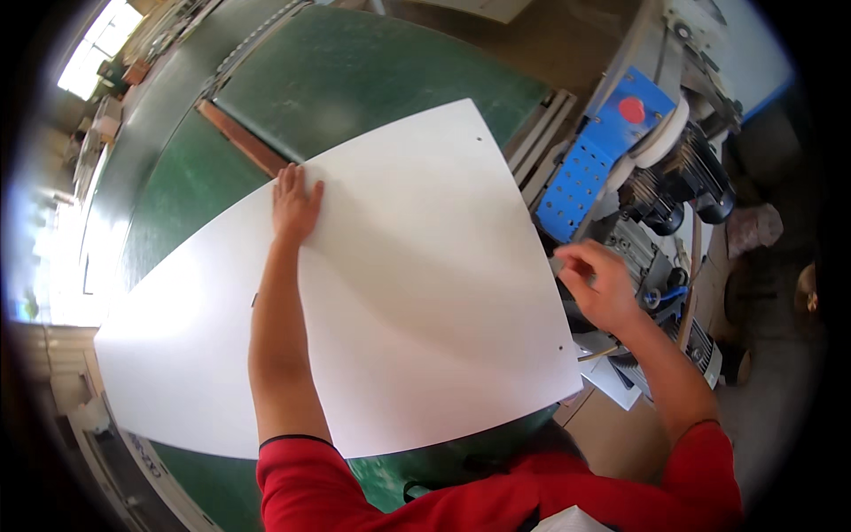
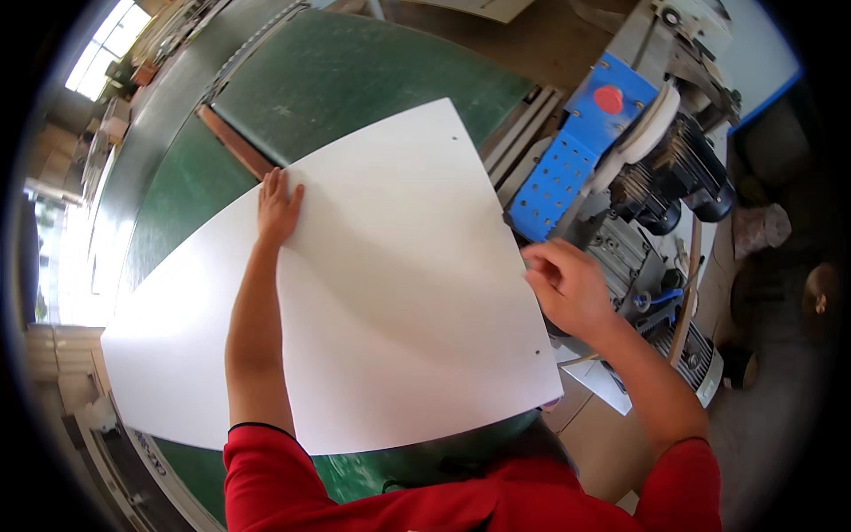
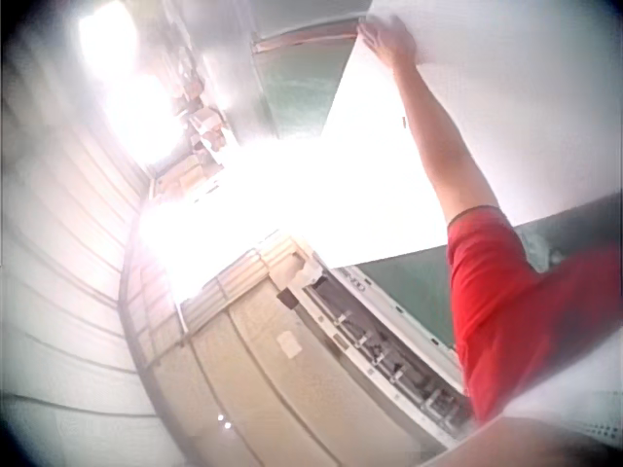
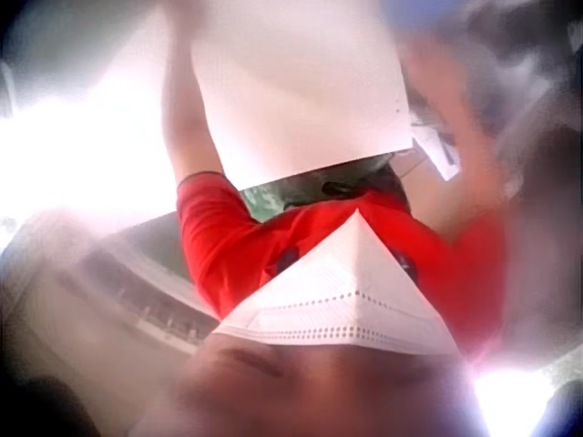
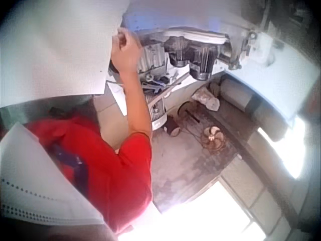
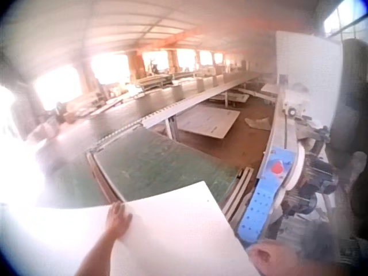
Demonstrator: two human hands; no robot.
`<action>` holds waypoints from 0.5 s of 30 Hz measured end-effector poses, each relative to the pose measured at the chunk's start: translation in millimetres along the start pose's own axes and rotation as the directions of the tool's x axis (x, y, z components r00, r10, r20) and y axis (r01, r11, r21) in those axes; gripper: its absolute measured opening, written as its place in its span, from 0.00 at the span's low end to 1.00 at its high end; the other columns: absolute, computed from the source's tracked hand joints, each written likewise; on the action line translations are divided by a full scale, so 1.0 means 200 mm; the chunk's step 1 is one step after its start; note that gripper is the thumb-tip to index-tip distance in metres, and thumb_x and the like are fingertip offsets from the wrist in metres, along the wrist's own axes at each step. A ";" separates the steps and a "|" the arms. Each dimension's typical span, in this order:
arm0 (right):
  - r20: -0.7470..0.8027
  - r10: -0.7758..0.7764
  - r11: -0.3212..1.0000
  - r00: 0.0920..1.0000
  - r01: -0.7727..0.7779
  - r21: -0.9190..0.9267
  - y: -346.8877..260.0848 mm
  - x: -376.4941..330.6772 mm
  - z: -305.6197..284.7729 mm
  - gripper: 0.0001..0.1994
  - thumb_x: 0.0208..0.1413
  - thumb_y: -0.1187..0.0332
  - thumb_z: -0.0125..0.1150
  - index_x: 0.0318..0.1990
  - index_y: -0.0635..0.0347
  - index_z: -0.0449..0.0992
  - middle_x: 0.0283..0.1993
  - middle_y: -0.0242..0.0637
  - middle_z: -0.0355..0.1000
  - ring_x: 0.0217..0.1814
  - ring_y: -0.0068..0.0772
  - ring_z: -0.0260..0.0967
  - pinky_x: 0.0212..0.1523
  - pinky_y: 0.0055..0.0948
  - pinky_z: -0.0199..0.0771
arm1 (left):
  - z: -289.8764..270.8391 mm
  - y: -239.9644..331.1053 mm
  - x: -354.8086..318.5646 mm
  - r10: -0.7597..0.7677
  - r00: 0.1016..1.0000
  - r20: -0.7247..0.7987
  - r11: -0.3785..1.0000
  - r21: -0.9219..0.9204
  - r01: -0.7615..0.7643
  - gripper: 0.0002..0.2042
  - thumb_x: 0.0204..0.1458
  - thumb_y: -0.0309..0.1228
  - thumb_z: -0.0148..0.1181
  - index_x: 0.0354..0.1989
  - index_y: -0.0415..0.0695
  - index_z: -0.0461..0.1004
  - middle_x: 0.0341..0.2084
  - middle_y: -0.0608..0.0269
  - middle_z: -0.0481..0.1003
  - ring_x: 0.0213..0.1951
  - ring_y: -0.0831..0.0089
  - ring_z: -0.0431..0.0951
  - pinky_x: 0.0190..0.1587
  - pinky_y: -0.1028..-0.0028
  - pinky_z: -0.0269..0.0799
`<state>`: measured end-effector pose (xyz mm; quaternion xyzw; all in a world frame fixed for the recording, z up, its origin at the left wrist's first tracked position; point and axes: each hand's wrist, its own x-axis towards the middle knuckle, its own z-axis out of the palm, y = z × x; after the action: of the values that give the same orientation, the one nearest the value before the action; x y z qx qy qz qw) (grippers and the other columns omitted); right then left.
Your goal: The person uses a handheld air blower to clean dust and debris from multiple white rectangular panels on a green workbench. They repeatedly pick up each panel, blow air across its surface, and place it back down or move it aside.
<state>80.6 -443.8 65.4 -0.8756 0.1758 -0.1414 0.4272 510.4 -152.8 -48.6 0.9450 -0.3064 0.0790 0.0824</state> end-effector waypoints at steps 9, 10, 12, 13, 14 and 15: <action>0.301 -0.371 0.719 0.879 0.477 -0.506 0.08 1.10 0.91 0.31 0.49 0.61 0.65 0.63 0.56 0.67 0.64 0.45 0.63 0.68 0.46 0.57 0.66 0.41 0.59 | -0.43 0.59 -1.92 -0.407 0.911 0.061 0.911 -0.039 0.410 0.32 0.56 0.45 0.54 0.63 0.35 0.61 0.70 0.44 0.49 0.72 0.47 0.45 0.70 0.50 0.37; 0.317 -0.343 0.770 0.884 0.458 -0.444 0.03 1.10 0.95 0.31 0.49 0.59 0.65 0.62 0.56 0.68 0.62 0.44 0.64 0.67 0.46 0.58 0.65 0.42 0.61 | -0.48 0.66 -2.12 -0.505 0.862 0.050 0.862 -0.020 0.506 0.32 0.55 0.45 0.55 0.63 0.33 0.61 0.70 0.43 0.49 0.72 0.46 0.45 0.70 0.48 0.36; 0.346 -0.286 0.810 0.893 0.419 -0.410 -0.07 1.03 1.00 0.31 0.49 0.57 0.65 0.61 0.57 0.69 0.58 0.44 0.66 0.64 0.45 0.60 0.62 0.43 0.63 | -0.51 0.83 -2.41 -0.658 0.753 0.003 0.753 -0.020 0.658 0.32 0.54 0.45 0.56 0.61 0.32 0.63 0.69 0.40 0.49 0.71 0.43 0.45 0.69 0.43 0.38; 0.346 -0.269 0.804 0.899 0.407 -0.433 -0.13 0.99 1.03 0.31 0.48 0.55 0.65 0.60 0.57 0.70 0.57 0.44 0.67 0.63 0.45 0.61 0.62 0.43 0.64 | -0.50 0.90 -2.50 -0.713 0.700 -0.041 0.701 -0.034 0.712 0.32 0.54 0.46 0.56 0.60 0.32 0.64 0.69 0.39 0.50 0.71 0.42 0.46 0.68 0.41 0.39; 0.345 -0.245 0.795 0.906 0.391 -0.464 -0.18 0.93 1.05 0.31 0.48 0.54 0.66 0.59 0.57 0.70 0.55 0.44 0.67 0.62 0.45 0.62 0.61 0.44 0.65 | -0.51 0.98 -2.56 -0.770 0.636 -0.053 0.638 -0.077 0.766 0.33 0.53 0.45 0.57 0.61 0.31 0.62 0.69 0.38 0.48 0.71 0.41 0.44 0.68 0.41 0.40; 0.337 -0.223 0.789 0.915 0.372 -0.488 -0.21 0.85 1.07 0.31 0.48 0.53 0.66 0.59 0.57 0.71 0.55 0.44 0.67 0.62 0.45 0.62 0.61 0.44 0.65 | -0.49 1.04 -2.66 -0.817 0.568 -0.102 0.577 -0.129 0.806 0.33 0.52 0.44 0.58 0.61 0.31 0.62 0.69 0.38 0.48 0.71 0.40 0.43 0.68 0.41 0.40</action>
<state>326.3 -343.4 -11.3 -0.9876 0.0092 -0.0348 0.1529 -47.3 2.5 -37.0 0.9679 0.1659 0.0930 0.1641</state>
